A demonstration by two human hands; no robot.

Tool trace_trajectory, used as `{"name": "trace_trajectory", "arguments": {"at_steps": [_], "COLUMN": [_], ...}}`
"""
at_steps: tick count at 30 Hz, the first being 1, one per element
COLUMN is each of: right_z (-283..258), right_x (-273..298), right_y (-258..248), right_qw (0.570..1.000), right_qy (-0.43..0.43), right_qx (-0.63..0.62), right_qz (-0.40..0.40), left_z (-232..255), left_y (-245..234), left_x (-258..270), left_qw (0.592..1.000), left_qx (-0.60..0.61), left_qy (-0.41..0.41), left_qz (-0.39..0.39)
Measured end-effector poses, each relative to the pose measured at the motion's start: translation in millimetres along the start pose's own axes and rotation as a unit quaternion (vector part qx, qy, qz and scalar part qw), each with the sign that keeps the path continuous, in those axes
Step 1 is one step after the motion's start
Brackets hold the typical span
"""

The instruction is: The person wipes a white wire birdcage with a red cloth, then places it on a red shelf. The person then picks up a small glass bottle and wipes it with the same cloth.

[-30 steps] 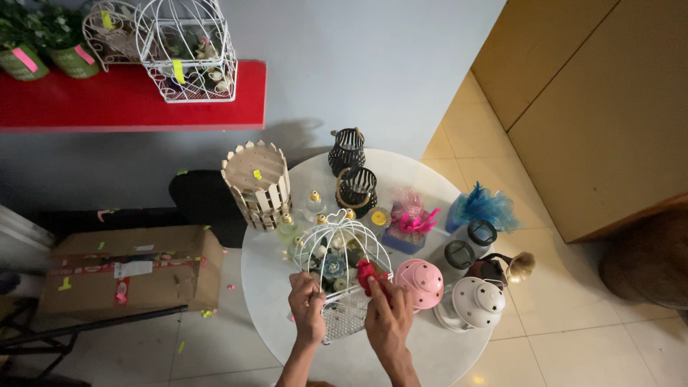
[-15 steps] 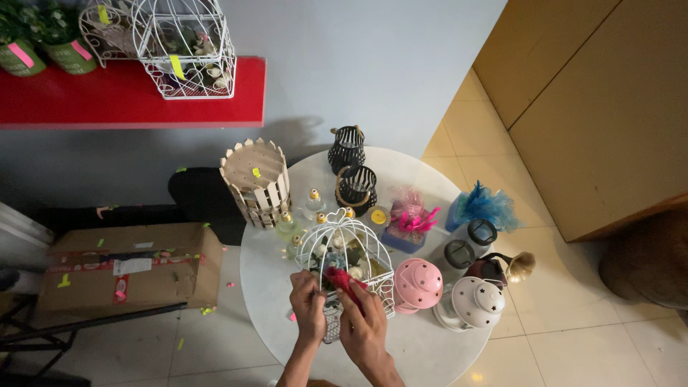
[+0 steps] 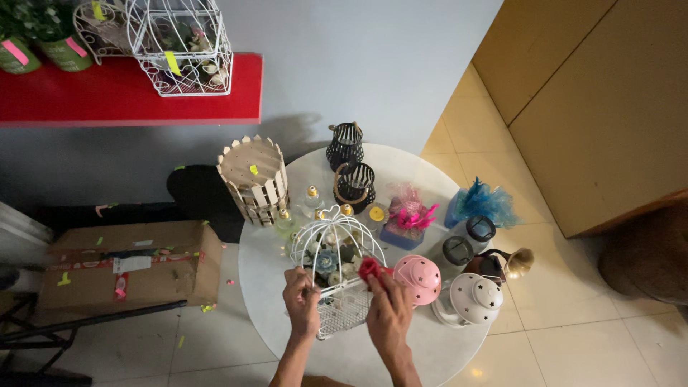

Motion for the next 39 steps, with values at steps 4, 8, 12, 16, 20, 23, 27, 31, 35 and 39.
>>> {"name": "trace_trajectory", "arguments": {"at_steps": [4, 8, 12, 16, 20, 23, 27, 31, 35, 39], "right_z": [14, 5, -22, -41, -63, -66, -58, -52, -59, -72], "right_x": [1, 4, 7, 11, 15, 15, 12, 4, -10, -7], "right_y": [-4, 1, 12, 20, 23, 21, 17, 13, 17, 20], "right_qw": [0.999, 0.999, 0.999, 0.995, 0.988, 0.985, 0.987, 0.993, 0.996, 0.99], "right_qy": [0.043, 0.036, -0.039, -0.07, -0.12, -0.14, -0.133, -0.102, -0.077, -0.111], "right_qx": [0.004, -0.023, -0.017, -0.043, -0.056, -0.054, -0.048, -0.034, -0.028, -0.066], "right_qz": [0.005, 0.005, -0.014, -0.051, -0.073, -0.086, -0.074, -0.05, -0.041, -0.064], "left_z": [-9, -18, -26, -32, -45, -44, -34, -21, -15, -22], "left_y": [-6, -5, -3, -5, -6, -9, -9, -8, -5, -4], "left_x": [-1, -2, -2, -6, -8, -12, -17, -19, -21, -21], "left_qw": [0.999, 0.998, 0.994, 0.997, 0.989, 0.991, 0.985, 0.993, 0.994, 0.991], "left_qx": [0.001, 0.019, 0.027, 0.007, 0.044, 0.051, 0.064, 0.025, 0.004, 0.04], "left_qy": [-0.051, -0.063, -0.103, -0.077, -0.136, -0.126, -0.16, -0.111, -0.102, -0.126], "left_qz": [-0.014, -0.001, 0.013, 0.012, 0.028, 0.018, 0.022, -0.015, -0.037, -0.019]}}
Point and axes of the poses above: each hand's wrist, its own x-axis away from the middle knuckle, its own y-axis out of the palm, z = x × y, the point moved 5 cm from there along -x, towards the middle knuckle, and after that the axes turned 10 degrees about -x, right-handed, at the moved point
